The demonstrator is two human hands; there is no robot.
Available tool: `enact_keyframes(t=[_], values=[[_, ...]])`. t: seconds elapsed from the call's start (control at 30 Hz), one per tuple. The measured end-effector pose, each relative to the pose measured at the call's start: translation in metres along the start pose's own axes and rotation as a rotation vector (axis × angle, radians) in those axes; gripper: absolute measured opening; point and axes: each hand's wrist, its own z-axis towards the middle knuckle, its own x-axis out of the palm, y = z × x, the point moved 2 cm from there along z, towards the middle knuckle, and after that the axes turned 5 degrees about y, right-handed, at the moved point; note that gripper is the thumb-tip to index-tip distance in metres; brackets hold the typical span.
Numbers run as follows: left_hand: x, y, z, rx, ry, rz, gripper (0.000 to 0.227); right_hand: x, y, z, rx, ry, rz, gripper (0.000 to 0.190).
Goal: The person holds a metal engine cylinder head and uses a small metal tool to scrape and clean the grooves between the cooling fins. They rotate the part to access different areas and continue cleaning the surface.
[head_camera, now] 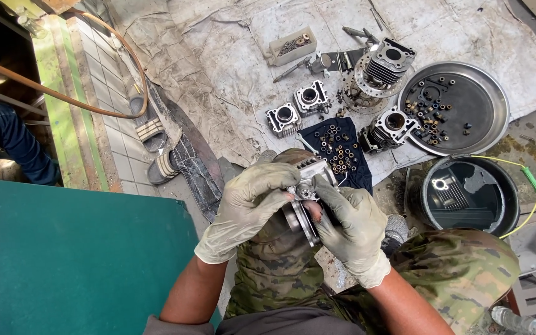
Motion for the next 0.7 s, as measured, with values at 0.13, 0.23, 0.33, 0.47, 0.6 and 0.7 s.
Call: enact_keyframes(t=[0.13,0.23,0.33,0.47,0.6,0.7], values=[[0.0040,0.0045,-0.0015,-0.031,-0.039,0.011,0.017,0.0005,-0.0020,-0.0017,0.000,0.001,0.018,0.031],[0.0073,0.0046,-0.0038,-0.007,-0.015,-0.044,0.025,0.0011,-0.0050,-0.0047,0.003,-0.002,0.012,0.031],[0.0092,0.0077,-0.0036,0.021,-0.039,-0.027,0.020,0.0000,-0.0011,-0.0025,0.005,0.005,0.014,0.031],[0.0040,0.0039,-0.0034,0.022,-0.003,-0.063,0.030,0.0012,-0.0008,-0.0033,0.013,-0.002,-0.010,0.032],[0.0014,0.0043,-0.0046,0.029,0.082,-0.005,0.020,0.0016,-0.0020,-0.0031,0.019,-0.005,-0.028,0.032],[0.0055,0.0024,-0.0037,0.019,-0.029,-0.040,0.018,0.0005,0.0006,-0.0031,0.014,-0.003,-0.029,0.031]])
